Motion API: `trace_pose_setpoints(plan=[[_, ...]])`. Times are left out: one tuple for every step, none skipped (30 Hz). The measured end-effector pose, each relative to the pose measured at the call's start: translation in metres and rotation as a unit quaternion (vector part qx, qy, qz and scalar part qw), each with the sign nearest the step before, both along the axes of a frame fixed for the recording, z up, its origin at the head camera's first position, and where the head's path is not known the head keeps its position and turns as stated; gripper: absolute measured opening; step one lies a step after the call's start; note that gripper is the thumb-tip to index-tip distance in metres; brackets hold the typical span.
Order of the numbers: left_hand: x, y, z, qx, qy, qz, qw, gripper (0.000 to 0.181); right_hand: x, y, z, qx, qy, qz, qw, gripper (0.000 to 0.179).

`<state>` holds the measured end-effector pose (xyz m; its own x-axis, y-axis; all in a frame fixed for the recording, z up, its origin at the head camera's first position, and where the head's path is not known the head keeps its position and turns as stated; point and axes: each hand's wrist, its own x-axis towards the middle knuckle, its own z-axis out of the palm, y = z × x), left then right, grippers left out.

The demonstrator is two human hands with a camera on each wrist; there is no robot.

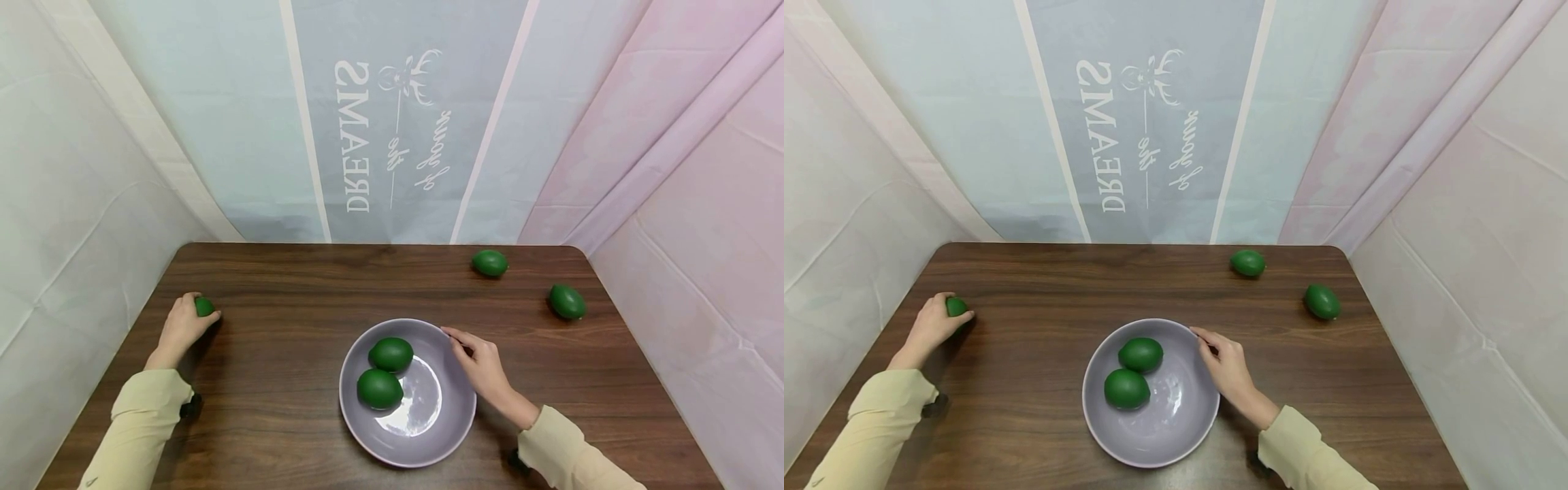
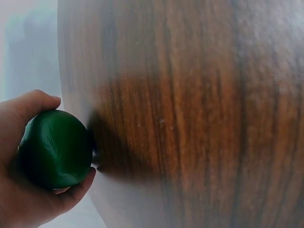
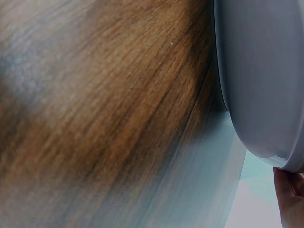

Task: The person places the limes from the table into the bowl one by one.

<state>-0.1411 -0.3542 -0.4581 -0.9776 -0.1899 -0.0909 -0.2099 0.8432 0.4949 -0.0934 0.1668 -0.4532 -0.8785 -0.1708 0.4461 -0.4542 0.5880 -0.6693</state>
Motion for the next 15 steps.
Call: trace_pose_setpoints(plan=[[0.0000, -0.0002, -0.0003, -0.001, 0.001, -0.002, 1.0000, 0.064, 0.0000, 0.0000, -0.0001, -0.001, 0.000, 0.000, 1.0000, 0.023], [-0.0002, -0.0001, -0.0006, -0.001, 0.003, -0.003, 1.0000, 0.064, 0.0000, 0.0000, -0.0002, -0.001, 0.000, 0.001, 1.0000, 0.023], [-0.0003, -0.0002, -0.0007, -0.001, 0.005, -0.005, 1.0000, 0.063, 0.0000, -0.0001, -0.0004, -0.001, 0.000, 0.001, 1.0000, 0.023], [-0.0003, -0.0002, -0.0008, -0.002, 0.006, -0.007, 1.0000, 0.063, 0.0000, -0.0001, -0.0005, -0.002, 0.000, 0.001, 1.0000, 0.023], [-0.0003, -0.0002, -0.0008, -0.002, 0.009, -0.008, 0.9999, 0.062, 0.0000, -0.0001, -0.0006, -0.003, 0.000, 0.002, 1.0000, 0.023], [-0.0003, -0.0001, -0.0007, -0.002, 0.010, -0.008, 0.9999, 0.062, 0.0000, -0.0002, -0.0006, -0.004, 0.000, 0.003, 1.0000, 0.023], [-0.0003, 0.0000, -0.0008, -0.002, 0.010, -0.009, 0.9999, 0.062, -0.0001, -0.0002, -0.0006, -0.004, 0.000, 0.004, 1.0000, 0.023], [-0.0003, 0.0001, -0.0008, -0.003, 0.010, -0.010, 0.9999, 0.061, -0.0001, -0.0002, -0.0007, -0.004, 0.000, 0.004, 1.0000, 0.023], [-0.0003, 0.0003, -0.0007, -0.003, 0.011, -0.010, 0.9999, 0.061, -0.0002, -0.0002, -0.0006, -0.005, 0.000, 0.004, 1.0000, 0.023], [-0.0003, 0.0006, -0.0006, -0.004, 0.011, -0.010, 0.9999, 0.061, -0.0002, -0.0002, -0.0006, -0.005, 0.000, 0.005, 1.0000, 0.023], [-0.0004, 0.0010, -0.0005, -0.004, 0.011, -0.011, 0.9999, 0.061, -0.0003, -0.0002, -0.0005, -0.005, 0.000, 0.005, 1.0000, 0.023], [-0.0006, 0.0013, -0.0005, -0.005, 0.011, -0.012, 0.9999, 0.061, -0.0003, -0.0002, -0.0004, -0.006, -0.001, 0.005, 1.0000, 0.023], [-0.0007, 0.0017, -0.0003, -0.005, 0.012, -0.012, 0.9998, 0.061, -0.0004, -0.0002, -0.0003, -0.007, -0.001, 0.004, 1.0000, 0.023], [-0.0008, 0.0023, 0.0001, -0.005, 0.013, -0.012, 0.9998, 0.061, -0.0004, -0.0001, -0.0003, -0.007, -0.001, 0.004, 1.0000, 0.023], [-0.0010, 0.0029, 0.0005, -0.005, 0.014, -0.013, 0.9998, 0.061, -0.0004, -0.0001, -0.0002, -0.008, -0.001, 0.003, 1.0000, 0.023]])
